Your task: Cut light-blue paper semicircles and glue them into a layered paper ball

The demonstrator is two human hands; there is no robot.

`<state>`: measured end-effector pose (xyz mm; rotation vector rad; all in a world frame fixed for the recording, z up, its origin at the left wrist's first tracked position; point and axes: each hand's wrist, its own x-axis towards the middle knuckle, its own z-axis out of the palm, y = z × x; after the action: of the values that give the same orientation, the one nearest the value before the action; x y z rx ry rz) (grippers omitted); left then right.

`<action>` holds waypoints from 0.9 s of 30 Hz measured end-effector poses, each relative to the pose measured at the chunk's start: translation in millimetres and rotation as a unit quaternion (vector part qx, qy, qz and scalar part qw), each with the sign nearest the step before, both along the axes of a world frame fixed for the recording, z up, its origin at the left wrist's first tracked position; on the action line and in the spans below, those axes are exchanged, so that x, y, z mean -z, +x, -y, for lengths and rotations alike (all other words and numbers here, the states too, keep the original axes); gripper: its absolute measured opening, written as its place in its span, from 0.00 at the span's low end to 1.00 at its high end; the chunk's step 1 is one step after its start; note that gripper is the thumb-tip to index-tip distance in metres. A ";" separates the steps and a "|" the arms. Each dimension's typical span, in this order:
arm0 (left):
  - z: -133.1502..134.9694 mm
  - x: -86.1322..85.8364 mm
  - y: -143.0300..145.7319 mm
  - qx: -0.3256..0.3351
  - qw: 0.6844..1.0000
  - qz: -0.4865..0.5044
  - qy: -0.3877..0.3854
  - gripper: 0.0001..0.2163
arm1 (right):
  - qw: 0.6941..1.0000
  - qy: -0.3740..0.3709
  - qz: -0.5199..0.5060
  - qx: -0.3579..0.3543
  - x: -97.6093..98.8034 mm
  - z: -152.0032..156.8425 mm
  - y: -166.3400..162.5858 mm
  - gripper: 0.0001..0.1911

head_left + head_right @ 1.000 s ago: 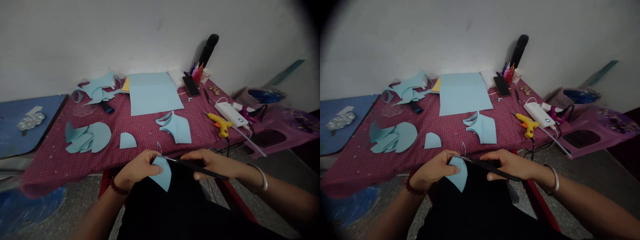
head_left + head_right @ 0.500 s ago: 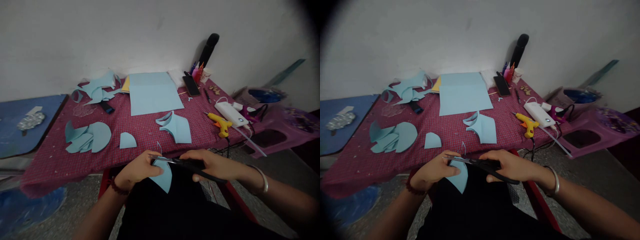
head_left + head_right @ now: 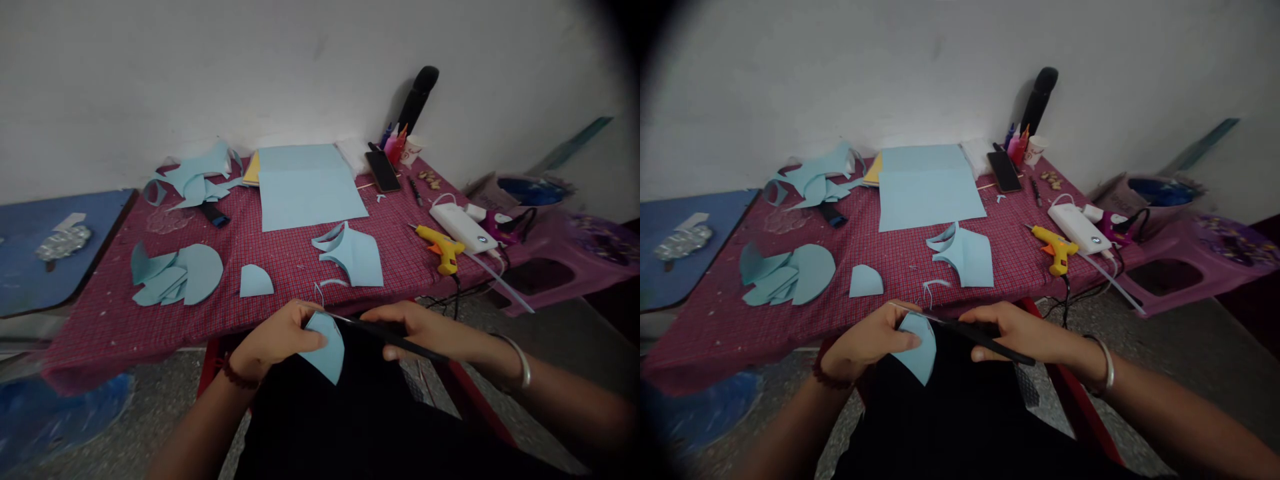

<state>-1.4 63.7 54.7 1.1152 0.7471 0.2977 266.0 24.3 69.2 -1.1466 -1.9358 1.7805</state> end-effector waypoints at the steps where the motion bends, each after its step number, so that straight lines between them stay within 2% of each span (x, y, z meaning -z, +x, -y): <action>1: -0.6 0.2 -0.7 -0.003 1.000 -0.002 0.004 0.06 | 1.000 -0.003 -0.004 0.005 0.0 -0.8 0.8 0.25; 3: -2.1 1.5 -2.4 -0.019 1.000 0.006 0.003 0.06 | 0.999 0.021 0.002 0.039 0.2 -6.1 6.5 0.27; 6: -4.4 3.5 -3.9 -0.072 0.996 0.048 -0.020 0.08 | 0.976 0.133 0.073 0.154 6.7 -24.0 26.8 0.28; 9: -7.6 3.0 -2.3 -0.163 0.981 0.098 -0.026 0.10 | 0.904 0.283 0.188 0.260 24.7 -46.4 56.4 0.27; 12: -14.2 -1.9 -4.7 -0.270 0.956 0.111 -0.030 0.12 | 0.805 0.408 0.328 0.280 48.1 -62.4 81.6 0.24; 15: -24.8 -13.0 -23.8 -0.345 0.930 0.118 -0.035 0.13 | 0.767 0.438 0.374 0.282 67.4 -68.4 93.3 0.23; 18: -35.1 -27.2 -59.4 -0.443 0.884 0.145 0.004 0.08 | 0.754 0.464 0.385 0.261 79.1 -70.0 95.2 0.23; 20: -39.3 -33.6 -84.3 -0.517 0.840 0.159 0.034 0.11 | 0.755 0.477 0.377 0.248 83.5 -71.0 95.0 0.23; 22: -40.6 -34.2 -103.8 -0.554 0.817 0.153 0.048 0.10 | 0.750 0.485 0.378 0.244 86.1 -71.9 95.0 0.22; 24: -39.2 -28.6 -115.0 -0.545 0.826 0.134 0.053 0.08 | 0.743 0.490 0.386 0.243 87.0 -72.0 95.1 0.21; 27: -35.3 -13.0 -117.9 -0.519 0.848 0.085 0.065 0.20 | 0.739 0.502 0.381 0.240 84.3 -69.1 93.6 0.21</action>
<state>-119.3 98.9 67.7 0.6916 1.1338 1.3648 359.5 93.4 -15.1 -1.7378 -2.1295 -0.1817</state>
